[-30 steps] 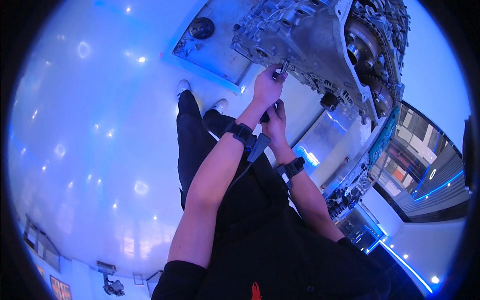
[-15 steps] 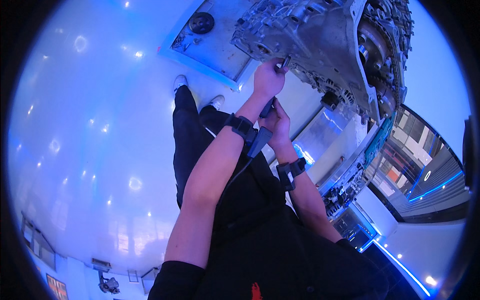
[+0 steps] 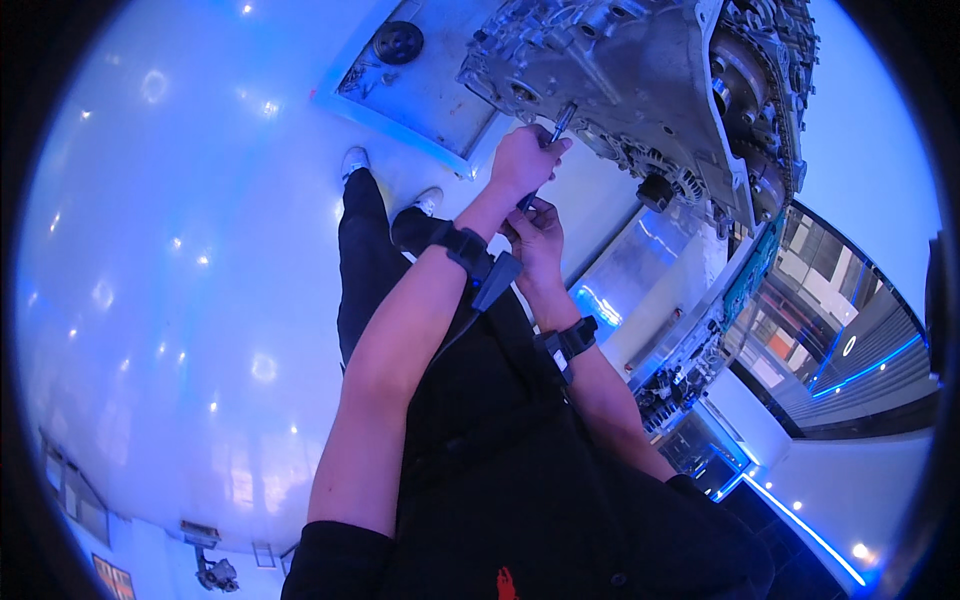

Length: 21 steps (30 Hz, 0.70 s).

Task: Installing a metal cover onto an engine block and securing it with bolts and tools.

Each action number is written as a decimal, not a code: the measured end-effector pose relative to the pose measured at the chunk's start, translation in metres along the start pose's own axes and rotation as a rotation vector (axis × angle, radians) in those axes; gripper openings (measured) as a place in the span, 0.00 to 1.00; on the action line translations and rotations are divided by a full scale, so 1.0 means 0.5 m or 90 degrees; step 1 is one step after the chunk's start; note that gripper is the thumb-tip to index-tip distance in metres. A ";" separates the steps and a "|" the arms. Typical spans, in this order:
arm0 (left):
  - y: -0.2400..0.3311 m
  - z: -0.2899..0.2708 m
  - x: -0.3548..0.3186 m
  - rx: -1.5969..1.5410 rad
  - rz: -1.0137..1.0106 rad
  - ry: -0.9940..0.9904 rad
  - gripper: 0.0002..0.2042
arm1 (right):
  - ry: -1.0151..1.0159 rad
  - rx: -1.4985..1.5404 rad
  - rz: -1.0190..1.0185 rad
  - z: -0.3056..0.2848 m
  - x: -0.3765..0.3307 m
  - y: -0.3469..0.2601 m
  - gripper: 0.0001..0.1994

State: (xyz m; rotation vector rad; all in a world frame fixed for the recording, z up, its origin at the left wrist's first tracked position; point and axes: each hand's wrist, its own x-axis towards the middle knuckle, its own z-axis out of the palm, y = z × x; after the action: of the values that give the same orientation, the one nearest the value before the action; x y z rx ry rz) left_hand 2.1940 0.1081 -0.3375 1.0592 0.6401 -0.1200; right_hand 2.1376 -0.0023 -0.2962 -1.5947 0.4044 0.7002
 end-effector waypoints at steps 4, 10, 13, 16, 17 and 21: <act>0.005 -0.002 0.007 -0.017 -0.068 -0.027 0.15 | -0.038 0.158 0.110 0.005 -0.014 -0.014 0.12; -0.011 -0.025 0.021 -0.318 -0.097 -0.171 0.15 | -0.118 0.143 0.152 -0.004 -0.011 -0.027 0.13; -0.003 -0.019 0.015 -0.143 -0.058 -0.143 0.15 | -0.062 0.075 0.089 -0.013 0.004 -0.005 0.13; -0.012 -0.018 0.005 -0.109 -0.072 -0.146 0.15 | -0.024 0.096 0.084 -0.010 0.003 0.004 0.13; -0.012 -0.025 0.010 -0.108 -0.071 -0.142 0.15 | -0.037 0.134 0.107 -0.005 -0.001 0.005 0.14; 0.010 -0.041 0.017 -0.122 -0.071 -0.209 0.14 | -0.087 0.401 0.206 -0.023 0.000 0.004 0.14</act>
State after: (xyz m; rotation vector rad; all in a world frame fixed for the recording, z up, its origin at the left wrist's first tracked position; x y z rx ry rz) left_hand 2.1941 0.1296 -0.3451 0.7956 0.4039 -0.3170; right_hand 2.1389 -0.0139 -0.2974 -0.8893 0.7122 0.8190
